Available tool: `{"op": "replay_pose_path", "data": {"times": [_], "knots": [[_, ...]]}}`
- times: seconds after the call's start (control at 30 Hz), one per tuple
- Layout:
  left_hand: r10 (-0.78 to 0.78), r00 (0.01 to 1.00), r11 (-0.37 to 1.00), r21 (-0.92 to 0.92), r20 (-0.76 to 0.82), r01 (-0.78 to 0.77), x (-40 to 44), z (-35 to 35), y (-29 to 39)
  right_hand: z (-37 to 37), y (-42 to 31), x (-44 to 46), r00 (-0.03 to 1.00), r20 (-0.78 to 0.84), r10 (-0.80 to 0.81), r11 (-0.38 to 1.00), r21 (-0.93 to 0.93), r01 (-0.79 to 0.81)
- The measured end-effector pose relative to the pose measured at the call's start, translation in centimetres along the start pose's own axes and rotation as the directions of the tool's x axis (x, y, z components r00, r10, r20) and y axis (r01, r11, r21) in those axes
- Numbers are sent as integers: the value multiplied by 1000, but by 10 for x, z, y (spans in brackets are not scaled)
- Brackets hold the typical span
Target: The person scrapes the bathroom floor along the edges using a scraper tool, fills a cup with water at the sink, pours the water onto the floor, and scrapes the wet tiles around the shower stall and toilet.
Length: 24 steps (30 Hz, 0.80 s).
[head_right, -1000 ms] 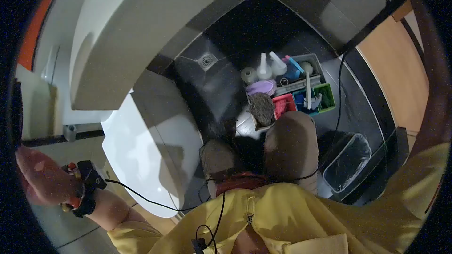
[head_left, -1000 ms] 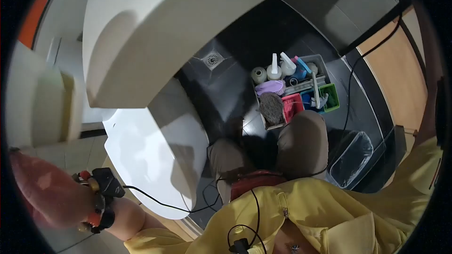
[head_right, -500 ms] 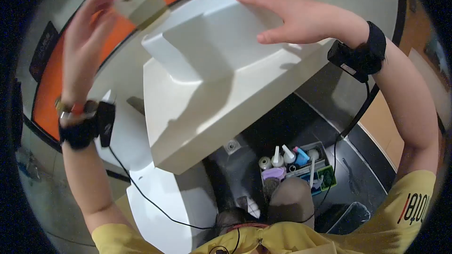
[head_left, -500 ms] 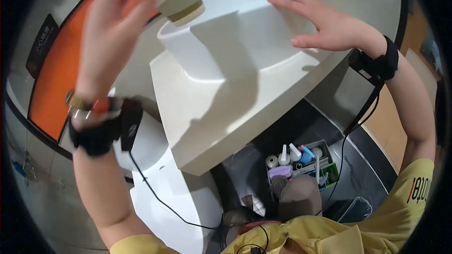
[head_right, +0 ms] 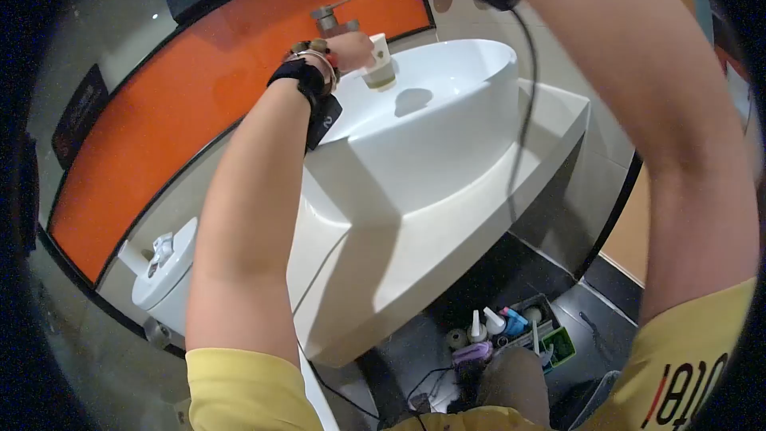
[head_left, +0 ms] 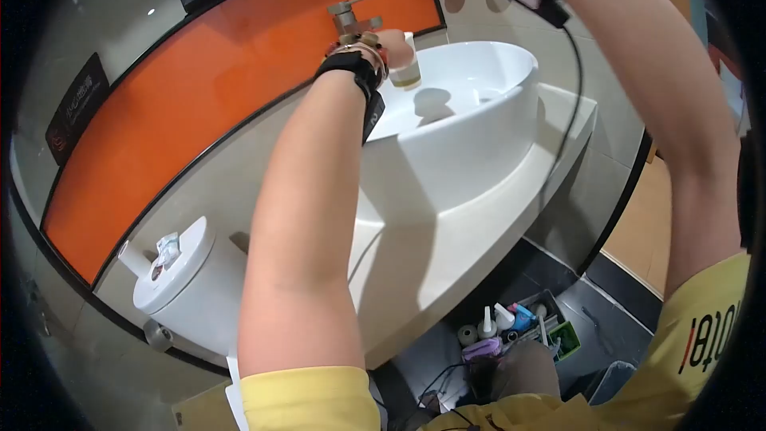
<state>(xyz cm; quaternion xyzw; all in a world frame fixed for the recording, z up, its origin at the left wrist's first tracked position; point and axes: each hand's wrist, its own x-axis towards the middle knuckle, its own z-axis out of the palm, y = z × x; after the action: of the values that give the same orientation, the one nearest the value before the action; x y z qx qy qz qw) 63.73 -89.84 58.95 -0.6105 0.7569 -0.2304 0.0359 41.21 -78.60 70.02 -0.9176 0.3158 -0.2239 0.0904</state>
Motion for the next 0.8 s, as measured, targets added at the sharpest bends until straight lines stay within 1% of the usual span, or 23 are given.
{"op": "replay_pose_path", "data": {"times": [0.03, 0.07, 0.1, 0.17, 0.2, 0.23, 0.3, 0.33, 0.37, 0.43, 0.47, 0.5, 0.53, 0.57, 0.63, 0.67, 0.73, 0.8], "knots": [[-52, 998, 995, 86, 45, 48, -7, -4, 15, 3, -1, 16, 998, -63, 9, 1000, 23, -7], [-132, 990, 991, 6, 50, 132, -16, -12, 23, 6, -2, 31, 992, -124, 16, 999, 47, -11], [-133, 990, 991, 10, 45, 133, -21, -11, 23, 9, -1, 45, 991, -130, 13, 999, 46, -7], [-133, 991, 960, -252, -21, 124, -27, -6, 18, 16, 7, 73, 985, -162, 62, 938, 347, -2], [-117, 993, 955, -275, 2, 113, -27, -2, 17, 20, 18, 94, 985, -162, 57, 870, 492, 31], [-111, 994, 957, -271, -1, 106, -23, 2, 15, 24, 26, 110, 984, -169, 61, 870, 493, 31], [-80, 996, 961, -263, 42, 88, -14, 11, 11, 31, 39, 147, 973, -209, 93, 760, 647, 66], [-111, 994, 957, -271, 1, 108, -8, 23, 7, 34, 45, 174, 951, -228, 210, 714, 700, 10], [-109, 994, 958, -268, 2, 105, -9, 28, 7, 46, 55, 196, 928, -226, 297, 619, 785, -7], [-210, 978, 890, -414, -4, 189, -12, 38, 5, 76, 54, 191, 891, -168, 423, 516, 853, -84], [-181, 983, 871, -465, -4, 158, -17, 35, 2, 88, 60, 199, 881, -200, 428, 452, 892, -17], [-184, 983, 870, -466, -4, 161, -15, 37, 1, 102, 69, 208, 871, -225, 436, 383, 922, 47], [-191, 982, 881, -442, -3, 170, -13, 38, 3, 110, 77, 214, 897, -229, 379, 310, 944, 110], [-195, 981, 891, -418, -2, 176, -11, 38, 5, 115, 84, 222, 910, -218, 352, 206, 967, 152], [-196, 980, 874, -456, -17, 167, -14, 34, 10, 118, 85, 232, 947, -142, 289, 160, 982, 98], [-201, 979, 867, -471, -32, 163, -18, 34, 12, 120, 88, 233, 943, -136, 303, 159, 983, 91], [-200, 979, 861, -485, -50, 151, -18, 36, 13, 116, 88, 241, 947, -211, 240, 197, 966, 166], [-221, 975, 831, -528, -28, 173, -20, 34, 11, 118, 90, 245, 944, -231, 234, 204, 961, 185]]}}
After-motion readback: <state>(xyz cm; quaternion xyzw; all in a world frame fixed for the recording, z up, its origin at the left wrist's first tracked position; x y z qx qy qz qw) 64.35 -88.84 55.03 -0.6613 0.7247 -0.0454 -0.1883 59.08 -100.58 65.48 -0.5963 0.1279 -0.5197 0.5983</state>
